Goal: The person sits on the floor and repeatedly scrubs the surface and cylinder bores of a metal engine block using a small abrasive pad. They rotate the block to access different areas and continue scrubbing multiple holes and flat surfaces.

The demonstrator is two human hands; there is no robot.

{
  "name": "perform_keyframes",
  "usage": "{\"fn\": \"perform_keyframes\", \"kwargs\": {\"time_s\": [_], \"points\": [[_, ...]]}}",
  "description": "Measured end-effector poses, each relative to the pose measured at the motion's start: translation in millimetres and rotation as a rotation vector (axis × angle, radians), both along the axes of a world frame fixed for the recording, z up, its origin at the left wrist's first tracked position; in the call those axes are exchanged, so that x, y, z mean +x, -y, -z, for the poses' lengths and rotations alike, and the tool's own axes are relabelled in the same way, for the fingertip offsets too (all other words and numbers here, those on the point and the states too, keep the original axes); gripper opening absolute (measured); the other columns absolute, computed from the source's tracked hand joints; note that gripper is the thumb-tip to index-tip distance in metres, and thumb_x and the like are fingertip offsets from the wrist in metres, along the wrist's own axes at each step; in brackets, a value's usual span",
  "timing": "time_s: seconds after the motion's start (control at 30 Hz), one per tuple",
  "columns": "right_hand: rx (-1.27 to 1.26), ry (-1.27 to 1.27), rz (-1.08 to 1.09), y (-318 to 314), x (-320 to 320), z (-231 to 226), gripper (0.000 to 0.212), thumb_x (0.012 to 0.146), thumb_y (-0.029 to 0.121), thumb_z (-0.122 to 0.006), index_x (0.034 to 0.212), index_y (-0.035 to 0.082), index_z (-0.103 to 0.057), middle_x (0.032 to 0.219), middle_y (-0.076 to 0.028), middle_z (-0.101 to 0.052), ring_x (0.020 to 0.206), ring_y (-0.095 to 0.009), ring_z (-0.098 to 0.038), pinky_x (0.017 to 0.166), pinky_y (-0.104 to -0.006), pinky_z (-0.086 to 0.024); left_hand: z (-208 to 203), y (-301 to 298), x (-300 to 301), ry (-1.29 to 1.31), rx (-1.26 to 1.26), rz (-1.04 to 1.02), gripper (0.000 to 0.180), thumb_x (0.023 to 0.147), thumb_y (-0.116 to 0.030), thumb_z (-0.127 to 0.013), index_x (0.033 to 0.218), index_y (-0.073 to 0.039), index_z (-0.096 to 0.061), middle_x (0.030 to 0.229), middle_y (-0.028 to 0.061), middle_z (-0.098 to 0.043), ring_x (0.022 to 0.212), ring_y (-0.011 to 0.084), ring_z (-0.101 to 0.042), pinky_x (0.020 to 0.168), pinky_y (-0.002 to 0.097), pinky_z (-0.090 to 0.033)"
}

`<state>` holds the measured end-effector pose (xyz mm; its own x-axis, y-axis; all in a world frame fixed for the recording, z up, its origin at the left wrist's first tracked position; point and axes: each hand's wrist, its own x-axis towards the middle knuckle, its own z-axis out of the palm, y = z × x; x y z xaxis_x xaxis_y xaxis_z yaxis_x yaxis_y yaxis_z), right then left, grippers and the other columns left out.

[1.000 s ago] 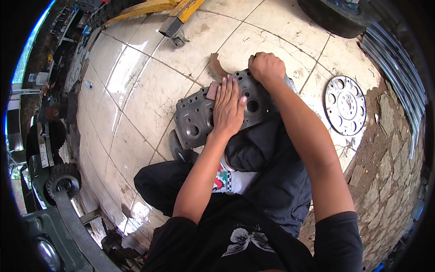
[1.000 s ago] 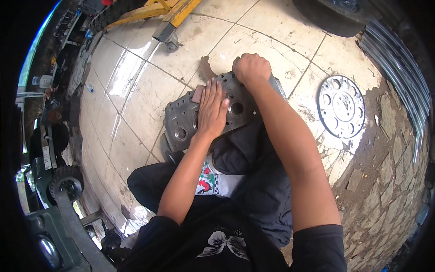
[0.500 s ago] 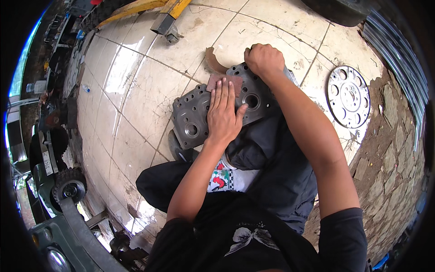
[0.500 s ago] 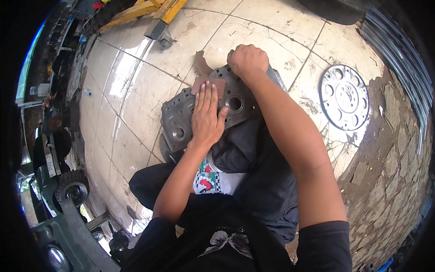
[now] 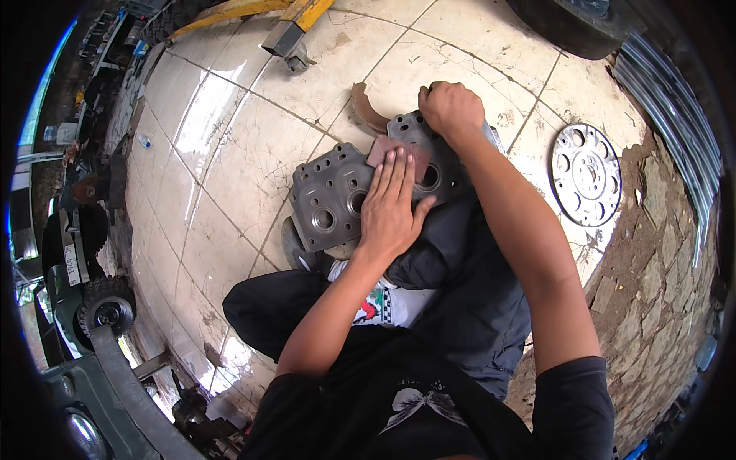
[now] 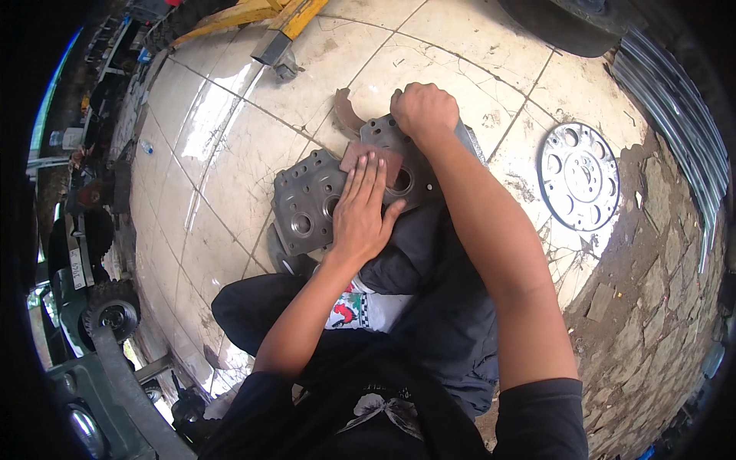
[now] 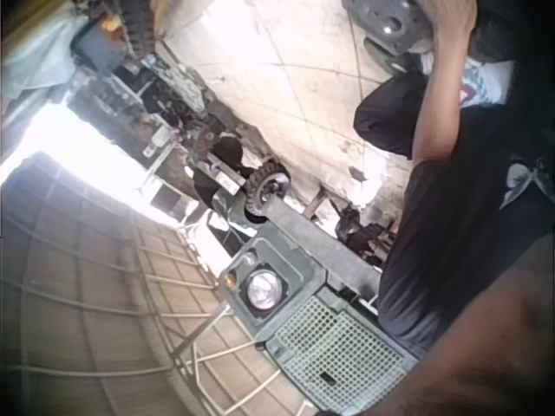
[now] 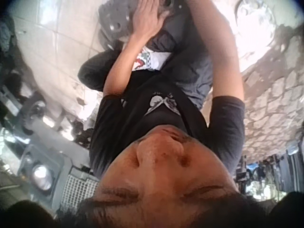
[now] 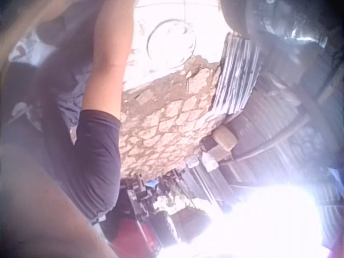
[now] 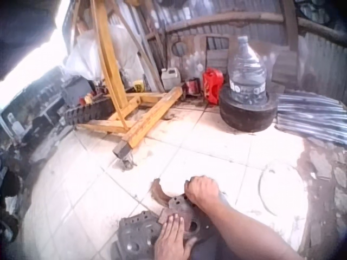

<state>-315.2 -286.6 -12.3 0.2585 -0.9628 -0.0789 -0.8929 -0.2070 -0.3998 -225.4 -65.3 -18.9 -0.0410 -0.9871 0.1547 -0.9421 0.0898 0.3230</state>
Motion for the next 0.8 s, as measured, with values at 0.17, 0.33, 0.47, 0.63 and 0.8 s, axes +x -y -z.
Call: {"fn": "perform_keyframes", "kwargs": {"time_s": [0.17,0.33,0.47,0.63,0.8], "points": [[0.04,0.017,0.009,-4,1,-6,0.054,0.103,0.051,-0.052,0.105,0.006,-0.082,0.102,-0.025,-0.078,0.098,-0.044,-0.076,0.091,-0.0513,-0.06,3,26,7,0.013,-0.052,-0.026,0.072,0.109,-0.039,-0.054,0.161,0.006,-0.036,0.167,0.0295,-0.037,0.158,0.0437,-0.032,0.13,0.0516,-0.026],[0.067,0.052,0.043,-2,1,-6,0.052,0.106,0.048,-0.05,0.114,0.006,-0.081,0.103,-0.024,-0.079,0.101,-0.042,-0.076,0.092,-0.048,-0.059,5,57,0,0.007,-0.103,-0.112,0.073,0.108,-0.039,-0.055,0.161,0.007,-0.036,0.169,0.0283,-0.034,0.159,0.0422,-0.03,0.131,0.0507,-0.025],[0.296,0.407,0.083,49,-20,20,0.044,0.103,0.039,-0.051,0.117,0.01,-0.081,0.108,-0.016,-0.081,0.105,-0.033,-0.076,0.096,-0.0417,-0.058,4,22,-7,0.021,-0.05,-0.02,0.08,0.107,-0.047,-0.056,0.162,0.007,-0.035,0.17,0.0275,-0.033,0.16,0.0419,-0.028,0.131,0.0517,-0.024],[0.299,0.509,0.072,62,-44,22,0.041,0.098,0.032,-0.052,0.123,0.017,-0.08,0.103,-0.007,-0.083,0.099,-0.023,-0.077,0.095,-0.0378,-0.057,10,54,3,0.028,-0.081,-0.095,0.088,0.106,-0.059,-0.051,0.162,0.007,-0.034,0.171,0.0256,-0.032,0.161,0.0388,-0.027,0.133,0.0495,-0.02],[0.246,0.029,0.001,59,-61,37,0.049,0.105,0.042,-0.05,0.126,0.005,-0.076,0.136,-0.023,-0.07,0.123,-0.04,-0.069,0.106,-0.0482,-0.054,12,77,-13,0.002,-0.13,-0.113,0.096,0.104,-0.067,-0.048,0.161,0.01,-0.035,0.17,0.0262,-0.032,0.161,0.0381,-0.027,0.133,0.0487,-0.019]]}}
